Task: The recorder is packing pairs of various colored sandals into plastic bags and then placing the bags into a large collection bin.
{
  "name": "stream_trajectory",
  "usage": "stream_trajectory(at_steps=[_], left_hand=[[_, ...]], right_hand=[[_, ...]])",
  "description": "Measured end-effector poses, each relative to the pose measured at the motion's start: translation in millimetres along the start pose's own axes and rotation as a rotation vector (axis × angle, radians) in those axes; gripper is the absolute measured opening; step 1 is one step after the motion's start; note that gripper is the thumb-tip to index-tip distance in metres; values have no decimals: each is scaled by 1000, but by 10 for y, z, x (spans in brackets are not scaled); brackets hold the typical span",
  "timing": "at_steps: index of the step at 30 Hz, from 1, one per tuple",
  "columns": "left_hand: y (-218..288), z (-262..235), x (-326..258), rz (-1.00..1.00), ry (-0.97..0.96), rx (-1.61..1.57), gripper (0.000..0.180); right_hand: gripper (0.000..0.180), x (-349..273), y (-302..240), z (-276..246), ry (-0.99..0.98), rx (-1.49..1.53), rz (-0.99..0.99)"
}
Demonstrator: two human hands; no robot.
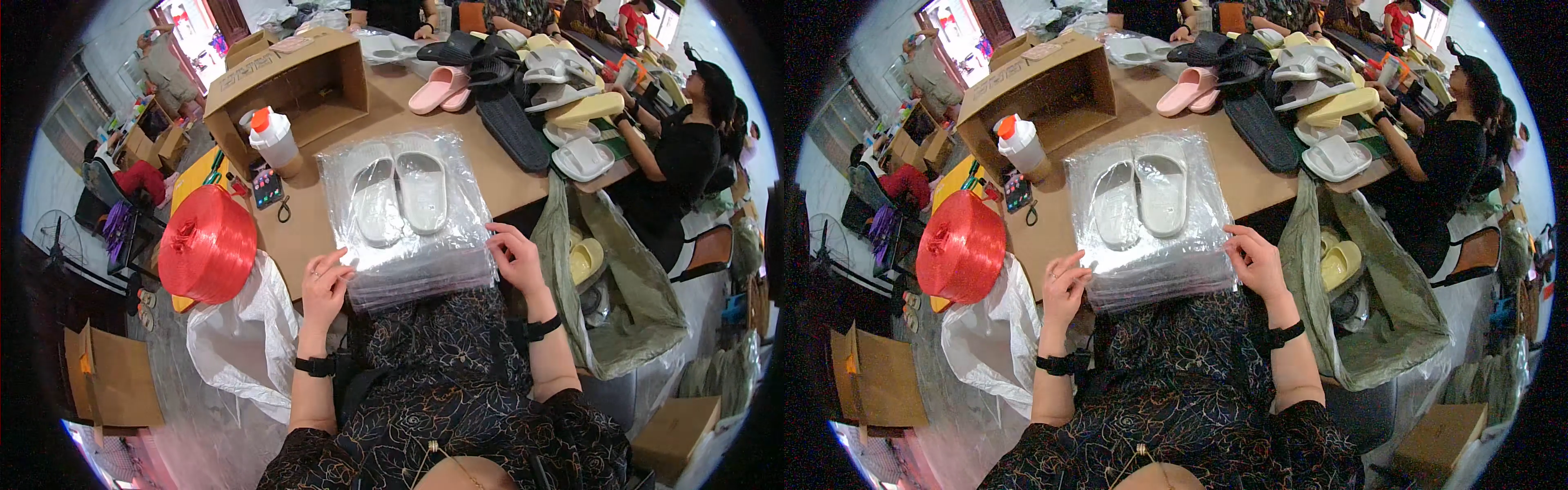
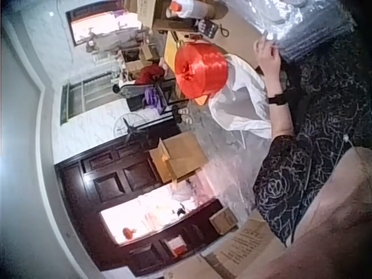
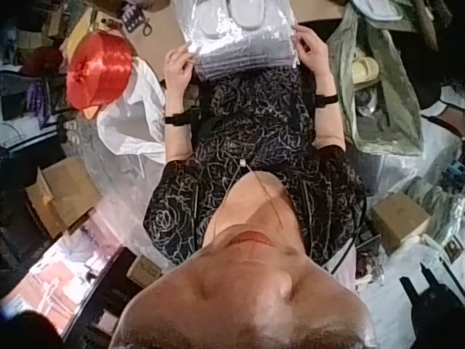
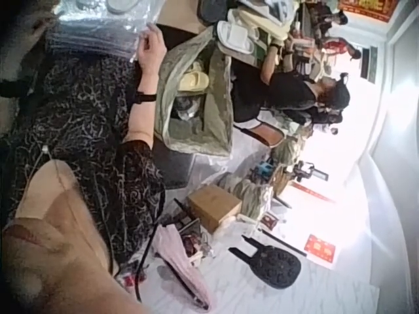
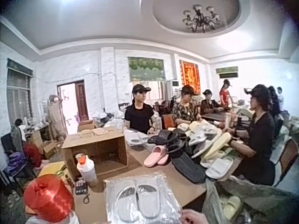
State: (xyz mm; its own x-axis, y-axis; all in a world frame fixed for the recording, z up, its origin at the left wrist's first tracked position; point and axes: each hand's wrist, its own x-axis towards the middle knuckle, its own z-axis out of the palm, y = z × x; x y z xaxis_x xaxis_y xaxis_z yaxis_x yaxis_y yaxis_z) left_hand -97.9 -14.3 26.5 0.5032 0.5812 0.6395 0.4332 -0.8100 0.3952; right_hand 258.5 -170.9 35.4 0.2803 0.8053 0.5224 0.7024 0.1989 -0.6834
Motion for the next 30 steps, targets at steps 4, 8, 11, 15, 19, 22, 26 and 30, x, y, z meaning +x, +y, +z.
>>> stream_trajectory(at_steps=[4, 8, 11, 15, 19, 22, 26, 30], left_hand=[[103, -60, 57, 2, 21, -100, 13], [53, -8, -10, -202, 6, -394, 7], [77, -28, 4, -367, -42, -387, 2], [-34, 82, -13, -343, 35, -382, 8], [-103, 191, 48, -405, 88, -377, 13], [-135, 252, 127, -486, 113, -370, 16], [-137, 285, 232, -595, 42, -345, 23], [-71, 273, 257, -649, -13, -211, 19]], right_hand=[[12, -16, -41, 42, -39, 161, 11], [10, -39, 86, 106, -65, 307, 92], [7, -45, 248, 142, -54, 341, 238], [10, 35, 248, 243, 18, 411, 335], [11, 116, 230, 298, 77, 398, 406], [13, 202, 289, 366, 132, 349, 382], [19, 354, 374, 444, 196, 255, 397], [25, 447, 402, 507, 177, 30, 452]])
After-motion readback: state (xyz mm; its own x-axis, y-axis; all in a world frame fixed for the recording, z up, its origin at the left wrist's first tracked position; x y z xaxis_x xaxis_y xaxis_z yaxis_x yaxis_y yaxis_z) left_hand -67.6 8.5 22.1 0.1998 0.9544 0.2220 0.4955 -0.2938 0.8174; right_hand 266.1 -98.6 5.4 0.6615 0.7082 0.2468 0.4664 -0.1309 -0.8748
